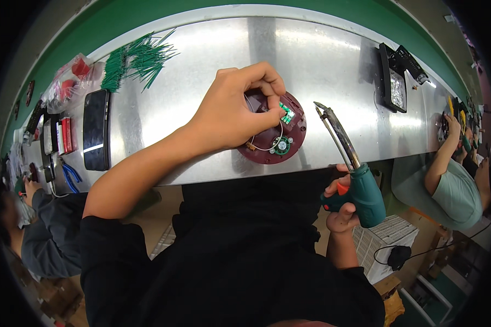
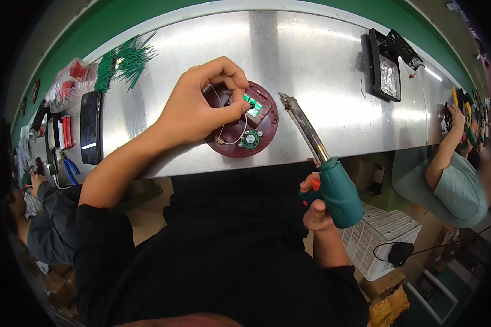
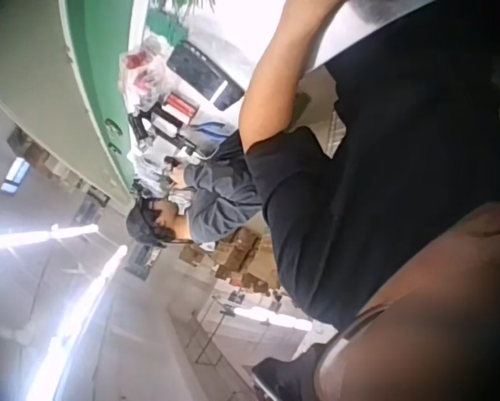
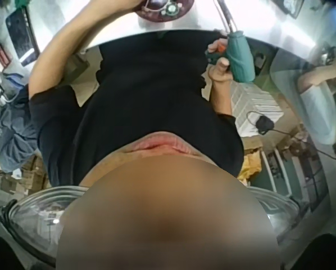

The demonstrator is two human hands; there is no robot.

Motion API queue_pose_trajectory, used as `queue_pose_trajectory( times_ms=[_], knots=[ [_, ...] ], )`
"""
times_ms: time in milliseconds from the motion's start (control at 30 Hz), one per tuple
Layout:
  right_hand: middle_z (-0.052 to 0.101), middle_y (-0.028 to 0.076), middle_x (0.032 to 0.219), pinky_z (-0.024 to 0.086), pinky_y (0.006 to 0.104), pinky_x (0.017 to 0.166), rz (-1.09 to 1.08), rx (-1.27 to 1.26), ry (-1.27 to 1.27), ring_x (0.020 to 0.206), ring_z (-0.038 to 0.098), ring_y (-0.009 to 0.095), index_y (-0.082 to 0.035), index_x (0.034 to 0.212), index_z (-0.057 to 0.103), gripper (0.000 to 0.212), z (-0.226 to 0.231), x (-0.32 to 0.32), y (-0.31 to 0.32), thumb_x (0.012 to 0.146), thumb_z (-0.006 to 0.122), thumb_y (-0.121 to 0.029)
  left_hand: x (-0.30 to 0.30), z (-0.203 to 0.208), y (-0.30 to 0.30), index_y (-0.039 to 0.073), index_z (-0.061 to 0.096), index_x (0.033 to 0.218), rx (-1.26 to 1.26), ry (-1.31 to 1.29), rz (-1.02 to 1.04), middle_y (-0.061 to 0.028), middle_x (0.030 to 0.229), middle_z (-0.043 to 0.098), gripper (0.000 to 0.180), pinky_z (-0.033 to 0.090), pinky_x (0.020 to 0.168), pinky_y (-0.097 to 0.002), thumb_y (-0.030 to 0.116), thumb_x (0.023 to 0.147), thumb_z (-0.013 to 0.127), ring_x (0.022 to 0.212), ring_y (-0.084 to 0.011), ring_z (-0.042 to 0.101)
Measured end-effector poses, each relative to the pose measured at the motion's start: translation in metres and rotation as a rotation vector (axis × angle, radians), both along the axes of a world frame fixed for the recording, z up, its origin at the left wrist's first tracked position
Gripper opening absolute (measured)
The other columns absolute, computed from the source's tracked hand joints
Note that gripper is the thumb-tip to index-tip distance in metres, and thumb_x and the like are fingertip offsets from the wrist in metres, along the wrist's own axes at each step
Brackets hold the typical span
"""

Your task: Soldering components onto small circular circuit boards on an assembly line.

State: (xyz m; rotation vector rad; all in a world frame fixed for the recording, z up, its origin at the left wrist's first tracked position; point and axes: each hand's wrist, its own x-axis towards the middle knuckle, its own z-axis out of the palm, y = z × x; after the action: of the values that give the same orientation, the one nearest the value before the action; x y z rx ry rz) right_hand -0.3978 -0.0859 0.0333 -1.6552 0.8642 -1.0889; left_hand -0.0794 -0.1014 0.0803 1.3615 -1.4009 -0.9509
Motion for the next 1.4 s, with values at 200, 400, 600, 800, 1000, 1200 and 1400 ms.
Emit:
queue_pose_trajectory(
  times_ms=[200, 400, 600, 800, 1000, 1200, 1400],
  knots=[
    [0.069, 0.021, 0.11, 0.049, 0.0251, 0.059, 0.056, -0.081, 0.142, 0.069, 0.062, 0.014, 0.008, 0.12, 0.06, 0.081, -0.002, -0.005, -0.004, 0.098, 0.056, -0.07, -0.001, -0.005, 0.0, 0.002, 0.063, 0.101, -0.059, -0.08, -0.011, -0.0033, 0.081, 0.069, 0.023, 0.052, 0.084, -0.0272, 0.004, 0.082, 0.075, 0.081, -0.0106, 0.064],
    [0.066, 0.008, 0.073, 0.053, 0.034, 0.068, 0.006, -0.005, 0.102, 0.07, 0.063, 0.019, 0.0, 0.078, 0.069, 0.063, 0.006, 0.004, 0.002, 0.097, 0.065, -0.06, -0.002, -0.006, -0.001, 0.002, 0.063, 0.101, -0.064, -0.048, -0.014, -0.0034, 0.08, 0.069, 0.024, 0.052, 0.082, -0.0264, 0.005, 0.081, 0.075, 0.08, -0.0107, 0.064],
    [0.068, 0.007, 0.072, 0.056, 0.0336, 0.073, -0.005, -0.017, 0.164, 0.074, 0.068, 0.022, 0.0, 0.08, 0.071, 0.056, 0.008, 0.002, -0.001, 0.095, 0.071, -0.054, 0.0, -0.005, -0.001, 0.001, 0.063, 0.101, -0.038, -0.026, -0.013, -0.0034, 0.081, 0.069, 0.024, 0.052, 0.08, -0.0262, 0.005, 0.08, 0.074, 0.079, -0.0099, 0.064],
    [0.066, 0.004, 0.066, 0.056, 0.0335, 0.071, 0.003, -0.085, 0.191, 0.073, 0.068, 0.022, -0.001, 0.079, 0.07, 0.055, 0.008, 0.0, -0.002, 0.096, 0.07, -0.053, 0.0, -0.007, -0.002, 0.001, 0.064, 0.101, -0.067, -0.037, -0.021, -0.0029, 0.08, 0.069, 0.025, 0.052, 0.08, -0.026, 0.006, 0.079, 0.075, 0.079, -0.0095, 0.064],
    [0.066, 0.005, 0.068, 0.053, 0.0297, 0.063, 0.033, -0.077, 0.181, 0.067, 0.066, 0.017, 0.0, 0.086, 0.07, 0.052, 0.017, 0.004, -0.003, 0.098, 0.068, -0.05, -0.002, -0.004, 0.0, 0.002, 0.067, 0.094, -0.055, 0.001, 0.02, -0.0078, 0.076, 0.073, 0.021, 0.055, 0.087, -0.0321, 0.01, 0.075, 0.074, 0.075, -0.0192, 0.071],
    [0.068, 0.02, 0.096, 0.049, 0.0279, 0.061, -0.008, 0.03, 0.126, 0.068, 0.06, 0.016, 0.01, 0.111, 0.058, 0.071, 0.024, 0.007, -0.001, 0.099, 0.06, -0.06, -0.002, -0.005, -0.001, 0.003, 0.067, 0.094, -0.077, -0.043, 0.027, -0.0071, 0.077, 0.073, 0.022, 0.051, 0.094, -0.0319, 0.012, 0.075, 0.075, 0.077, -0.0196, 0.072],
    [0.063, 0.015, 0.086, 0.057, 0.0464, 0.094, -0.03, -0.029, 0.03, 0.07, 0.062, 0.016, 0.008, 0.113, 0.056, 0.072, 0.021, 0.015, -0.004, 0.101, 0.055, -0.064, -0.001, -0.007, 0.0, 0.0, 0.065, 0.099, -0.123, -0.088, 0.016, -0.0047, 0.078, 0.07, 0.025, 0.053, 0.078, -0.0273, 0.007, 0.077, 0.074, 0.077, -0.0112, 0.065]
  ],
)
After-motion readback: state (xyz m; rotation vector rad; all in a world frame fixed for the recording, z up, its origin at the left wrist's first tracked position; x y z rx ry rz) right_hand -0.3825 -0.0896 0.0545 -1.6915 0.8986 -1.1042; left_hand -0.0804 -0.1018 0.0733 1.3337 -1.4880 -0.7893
